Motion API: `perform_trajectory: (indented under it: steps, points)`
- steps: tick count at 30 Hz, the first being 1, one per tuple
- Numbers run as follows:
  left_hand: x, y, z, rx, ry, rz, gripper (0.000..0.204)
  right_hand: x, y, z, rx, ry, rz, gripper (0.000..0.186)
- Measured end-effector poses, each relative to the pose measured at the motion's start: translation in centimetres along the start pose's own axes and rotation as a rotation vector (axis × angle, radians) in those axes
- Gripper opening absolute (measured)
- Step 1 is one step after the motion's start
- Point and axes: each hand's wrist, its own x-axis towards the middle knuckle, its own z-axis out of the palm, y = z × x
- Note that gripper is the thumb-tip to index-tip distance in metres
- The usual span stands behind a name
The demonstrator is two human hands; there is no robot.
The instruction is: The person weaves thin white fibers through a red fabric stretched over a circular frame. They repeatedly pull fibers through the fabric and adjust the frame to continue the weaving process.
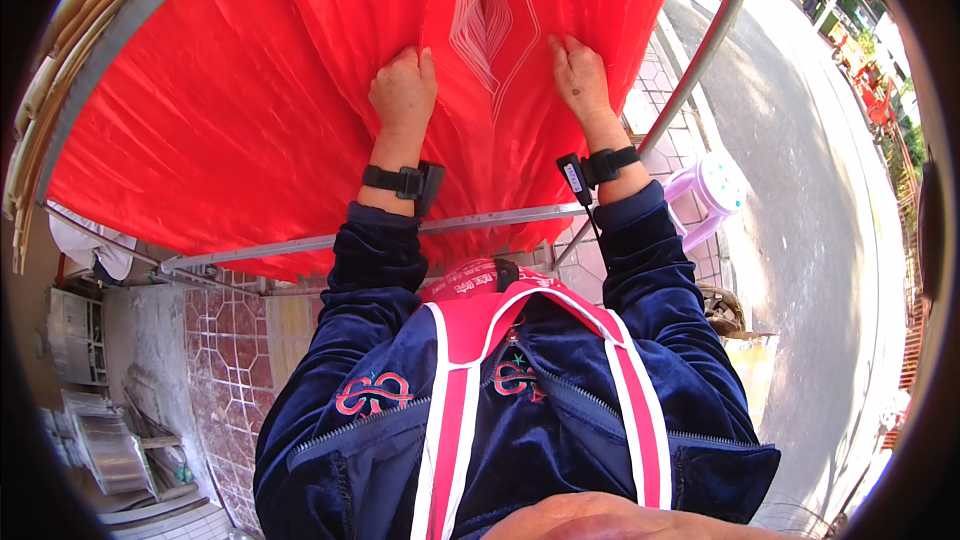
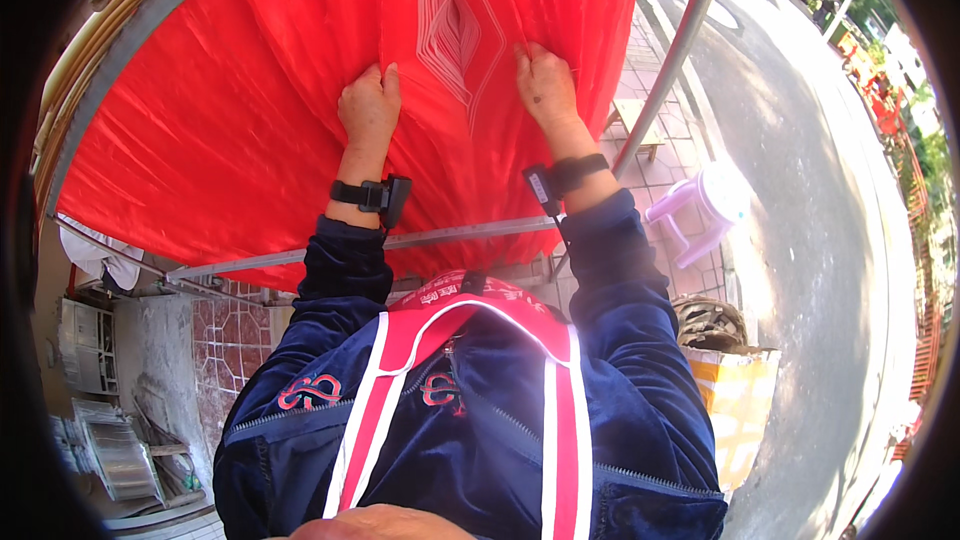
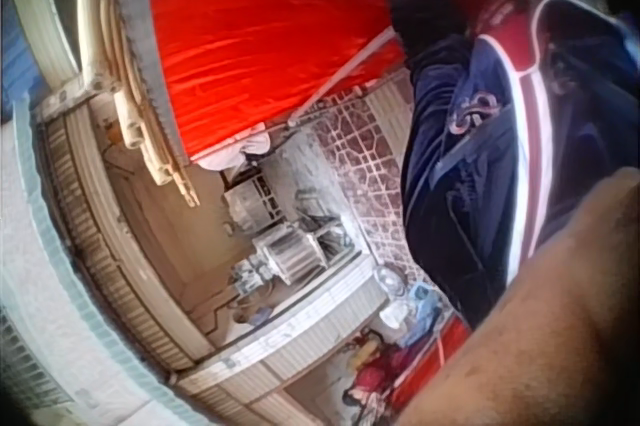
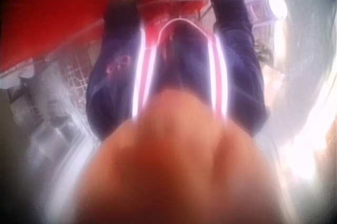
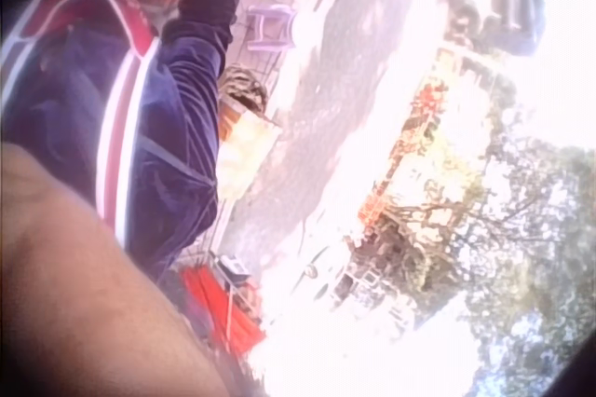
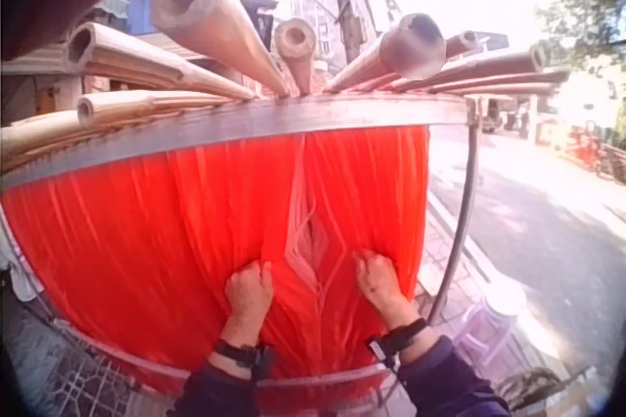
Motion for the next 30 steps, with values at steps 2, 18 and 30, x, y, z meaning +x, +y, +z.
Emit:
perform_trajectory:
  steps: [2,18,30]
  points:
    - [0.0,-0.3,-0.3,0.019,0.009,-0.02,0.036,-0.2,0.1,-0.3,0.001,0.013,0.011,0.033]
    - [-6.7,-1.3,5.7,-0.06,-0.317,-0.134,0.038,-4.5,2.7,7.1,-0.05,-0.164,0.092,0.042]
    - [-10.2,-3.5,8.7,-0.021,-0.402,-0.153,0.033,-9.9,10.2,13.2,0.075,-0.363,0.281,0.043]
